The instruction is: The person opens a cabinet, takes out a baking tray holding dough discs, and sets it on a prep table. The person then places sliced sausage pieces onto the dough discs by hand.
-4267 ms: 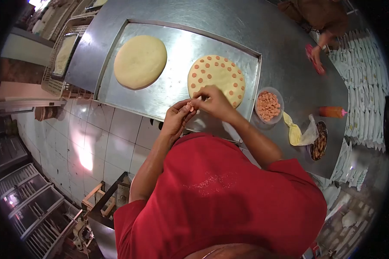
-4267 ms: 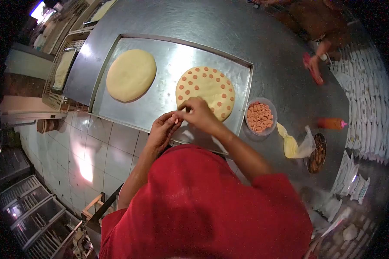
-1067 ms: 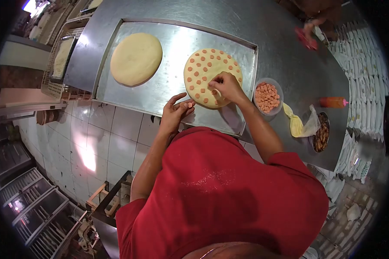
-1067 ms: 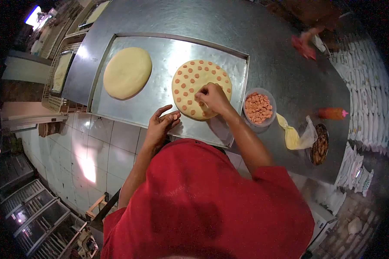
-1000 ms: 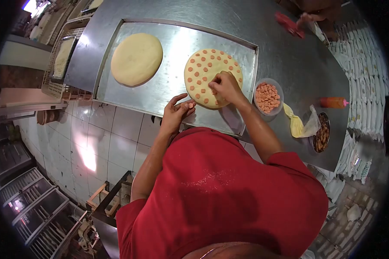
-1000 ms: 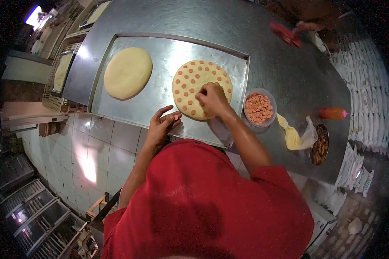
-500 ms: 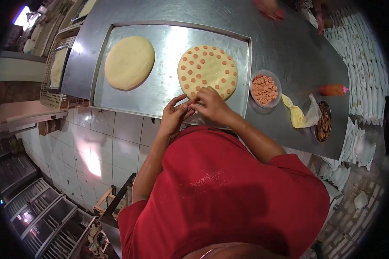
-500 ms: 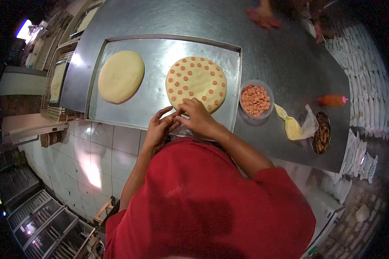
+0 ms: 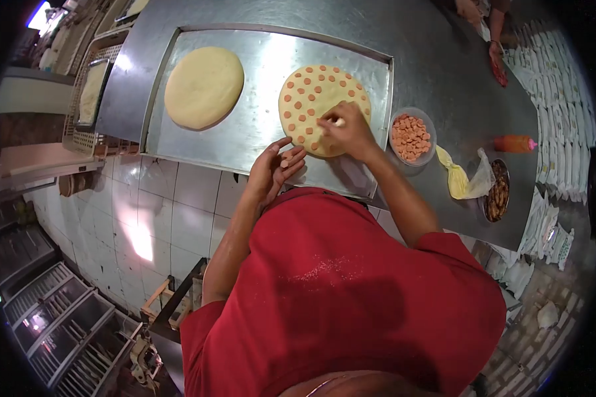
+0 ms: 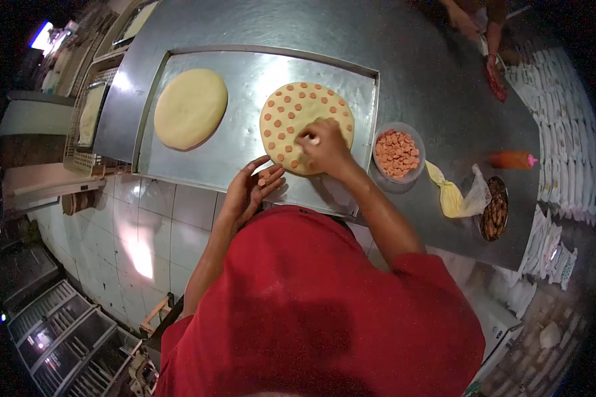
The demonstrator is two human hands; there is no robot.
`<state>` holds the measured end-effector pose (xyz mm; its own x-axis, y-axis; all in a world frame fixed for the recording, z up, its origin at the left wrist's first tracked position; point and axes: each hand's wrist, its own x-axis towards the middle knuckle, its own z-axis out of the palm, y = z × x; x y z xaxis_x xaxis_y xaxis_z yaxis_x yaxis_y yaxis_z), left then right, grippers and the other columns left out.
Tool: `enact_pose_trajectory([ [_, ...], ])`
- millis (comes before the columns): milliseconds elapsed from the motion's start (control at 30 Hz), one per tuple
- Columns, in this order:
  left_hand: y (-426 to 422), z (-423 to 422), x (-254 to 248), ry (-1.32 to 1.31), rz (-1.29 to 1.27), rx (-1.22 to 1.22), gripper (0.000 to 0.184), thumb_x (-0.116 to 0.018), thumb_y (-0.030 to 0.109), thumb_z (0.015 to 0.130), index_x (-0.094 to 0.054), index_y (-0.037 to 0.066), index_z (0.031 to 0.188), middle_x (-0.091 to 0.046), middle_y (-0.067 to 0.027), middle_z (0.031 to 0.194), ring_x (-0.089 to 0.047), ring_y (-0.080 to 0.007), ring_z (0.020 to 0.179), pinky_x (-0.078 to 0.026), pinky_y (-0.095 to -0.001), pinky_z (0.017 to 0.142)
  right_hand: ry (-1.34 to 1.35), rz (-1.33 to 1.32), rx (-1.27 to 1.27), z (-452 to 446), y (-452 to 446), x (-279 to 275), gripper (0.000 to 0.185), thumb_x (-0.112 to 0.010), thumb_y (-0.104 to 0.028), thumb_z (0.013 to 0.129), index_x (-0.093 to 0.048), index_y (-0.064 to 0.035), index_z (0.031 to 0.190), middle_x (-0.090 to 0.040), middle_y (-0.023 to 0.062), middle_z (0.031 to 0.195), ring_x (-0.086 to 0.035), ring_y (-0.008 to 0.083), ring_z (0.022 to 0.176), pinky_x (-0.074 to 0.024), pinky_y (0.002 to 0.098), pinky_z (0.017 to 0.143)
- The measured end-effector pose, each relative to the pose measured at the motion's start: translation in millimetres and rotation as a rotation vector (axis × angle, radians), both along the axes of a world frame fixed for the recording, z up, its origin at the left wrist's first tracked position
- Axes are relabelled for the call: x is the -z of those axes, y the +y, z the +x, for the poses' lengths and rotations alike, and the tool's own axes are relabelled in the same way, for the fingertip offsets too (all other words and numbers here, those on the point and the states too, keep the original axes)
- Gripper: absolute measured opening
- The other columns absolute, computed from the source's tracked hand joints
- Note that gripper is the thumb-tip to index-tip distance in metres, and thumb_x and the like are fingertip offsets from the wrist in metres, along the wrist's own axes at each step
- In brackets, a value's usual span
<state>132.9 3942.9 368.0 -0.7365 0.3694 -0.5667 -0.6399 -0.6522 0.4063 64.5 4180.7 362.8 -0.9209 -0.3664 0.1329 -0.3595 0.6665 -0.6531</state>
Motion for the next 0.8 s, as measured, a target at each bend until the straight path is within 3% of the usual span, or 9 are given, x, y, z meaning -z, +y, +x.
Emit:
enact_pose_trajectory([
  [33,-2,1,3,-0.005,-0.004,0.000,0.046,-0.042,0.015,0.101,-0.036,-0.005,0.142,-0.053,-0.0266,0.133,-0.058,-0.0308,0.121,-0.051,-0.0404,0.104,0.017,-0.018,-0.116,9,-9,-6,0.023,-0.077,-0.023,0.078,-0.074,-0.0062,0.093,-0.062,0.0085,0.089,-0.054,0.0262,0.088,-0.0445,0.0390,0.079],
  [167,-2,-2,19,0.088,0.112,0.088,0.048,-0.040,0.016,0.100,-0.035,-0.004,0.144,-0.050,-0.0269,0.137,-0.056,-0.0308,0.125,-0.050,-0.0404,0.103,0.005,-0.133,-0.184,31,-43,-14,0.019,-0.075,-0.021,0.078,-0.072,-0.0042,0.086,-0.060,0.0106,0.084,-0.055,0.0298,0.086,-0.0452,0.0411,0.078],
  [300,-1,0,11,0.088,-0.012,0.148,0.049,-0.043,0.009,0.097,-0.035,-0.001,0.145,-0.049,-0.0267,0.139,-0.054,-0.0306,0.128,-0.051,-0.0394,0.101,0.127,-0.064,-0.222,32,-45,-11,0.020,-0.073,-0.020,0.081,-0.072,-0.0030,0.091,-0.063,0.0116,0.085,-0.057,0.0302,0.081,-0.0463,0.0403,0.076],
  [433,6,2,-10,0.190,-0.098,0.149,0.053,-0.043,0.000,0.094,-0.033,0.001,0.146,-0.050,-0.0264,0.138,-0.053,-0.0304,0.128,-0.050,-0.0394,0.103,-0.188,-0.259,-0.077,12,-18,-17,0.020,-0.071,-0.018,0.083,-0.072,-0.0012,0.093,-0.067,0.0145,0.086,-0.062,0.0308,0.083,-0.0489,0.0406,0.078],
  [500,6,1,-13,0.182,-0.111,0.127,0.056,-0.043,-0.005,0.092,-0.032,0.001,0.146,-0.050,-0.0279,0.137,-0.053,-0.0312,0.128,-0.050,-0.0396,0.104,-0.367,-0.449,0.313,-9,12,0,0.023,-0.072,-0.020,0.084,-0.070,0.0025,0.088,-0.066,0.0134,0.089,-0.063,0.0231,0.078,-0.0502,0.0358,0.073],
  [633,3,1,-12,0.149,-0.100,0.119,0.057,-0.043,-0.004,0.092,-0.031,0.002,0.147,-0.049,-0.0283,0.138,-0.053,-0.0322,0.129,-0.049,-0.0405,0.106,-0.215,-0.157,0.278,-35,51,15,0.026,-0.072,-0.021,0.084,-0.069,0.0047,0.088,-0.066,0.0129,0.089,-0.064,0.0212,0.073,-0.0522,0.0348,0.068],
  [733,2,-2,-7,0.117,-0.070,0.091,0.055,-0.043,0.000,0.093,-0.031,0.003,0.147,-0.048,-0.0283,0.139,-0.053,-0.0327,0.128,-0.049,-0.0418,0.107,-0.234,-0.061,0.258,-41,52,21,0.023,-0.071,-0.022,0.081,-0.073,-0.0003,0.090,-0.068,0.0155,0.088,-0.064,0.0319,0.090,-0.0491,0.0423,0.087],
  [800,2,-3,-2,0.076,-0.026,0.050,0.053,-0.042,0.007,0.095,-0.032,0.004,0.147,-0.048,-0.0285,0.138,-0.054,-0.0333,0.127,-0.049,-0.0437,0.106,-0.159,0.006,0.284,-41,48,15,0.023,-0.072,-0.022,0.081,-0.073,-0.0012,0.090,-0.067,0.0151,0.088,-0.063,0.0319,0.089,-0.0486,0.0425,0.085],
])
